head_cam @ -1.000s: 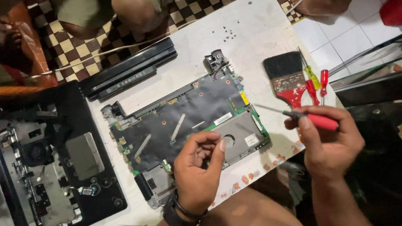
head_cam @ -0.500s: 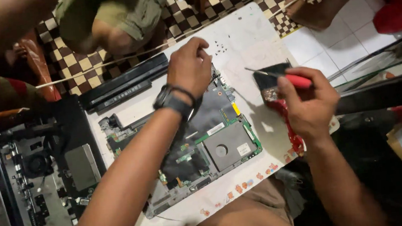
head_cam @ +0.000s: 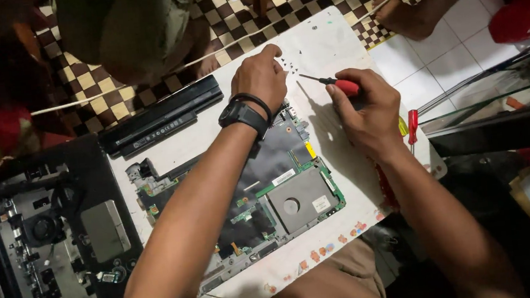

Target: Connecting internal ribbon cables and wires to a laptop motherboard and securing components with a screwdriver.

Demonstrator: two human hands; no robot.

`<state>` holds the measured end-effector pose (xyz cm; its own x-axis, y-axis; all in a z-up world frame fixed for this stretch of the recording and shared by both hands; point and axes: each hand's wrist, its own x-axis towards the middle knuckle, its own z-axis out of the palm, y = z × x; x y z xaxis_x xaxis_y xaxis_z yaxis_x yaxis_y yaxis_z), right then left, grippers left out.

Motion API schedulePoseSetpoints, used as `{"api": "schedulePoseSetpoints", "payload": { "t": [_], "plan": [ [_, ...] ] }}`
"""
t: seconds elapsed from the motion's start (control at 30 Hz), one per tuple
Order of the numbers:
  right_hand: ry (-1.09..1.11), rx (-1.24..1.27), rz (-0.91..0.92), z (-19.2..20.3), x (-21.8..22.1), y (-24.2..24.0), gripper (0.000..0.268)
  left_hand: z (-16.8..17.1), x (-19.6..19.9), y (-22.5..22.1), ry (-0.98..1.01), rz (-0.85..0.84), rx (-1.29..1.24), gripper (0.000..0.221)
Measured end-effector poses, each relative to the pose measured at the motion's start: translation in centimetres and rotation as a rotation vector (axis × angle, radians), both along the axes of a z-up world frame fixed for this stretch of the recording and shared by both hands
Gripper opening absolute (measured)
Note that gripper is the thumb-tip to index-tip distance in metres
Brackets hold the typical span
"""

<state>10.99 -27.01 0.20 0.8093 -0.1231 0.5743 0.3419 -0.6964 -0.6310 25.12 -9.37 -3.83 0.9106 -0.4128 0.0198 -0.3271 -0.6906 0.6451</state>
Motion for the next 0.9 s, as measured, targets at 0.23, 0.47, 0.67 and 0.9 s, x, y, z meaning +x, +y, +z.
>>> {"api": "schedulePoseSetpoints", "payload": {
  "t": [0.23, 0.47, 0.67, 0.9],
  "plan": [
    [-0.077, -0.081, -0.008, -2.5, 1.5, -0.6, 0.021, 1.5, -0.9, 1.1, -0.008, 0.038, -0.060, 0.028],
    [-0.085, -0.075, 0.027, -2.4, 1.5, -0.3, 0.021, 2.9, -3.4, 3.1, -0.025, 0.121, -0.248, 0.026],
    [-0.080, -0.058, 0.051, -0.6, -0.2, -0.2, 0.022, 3.6, -7.0, 4.6, -0.166, 0.203, -0.378, 0.017],
    [0.183, 0.410, 0.039, 6.4, -9.1, 3.2, 0.021, 8.7, -15.7, 5.2, 0.649, 0.292, -0.697, 0.029]
  ]
}}
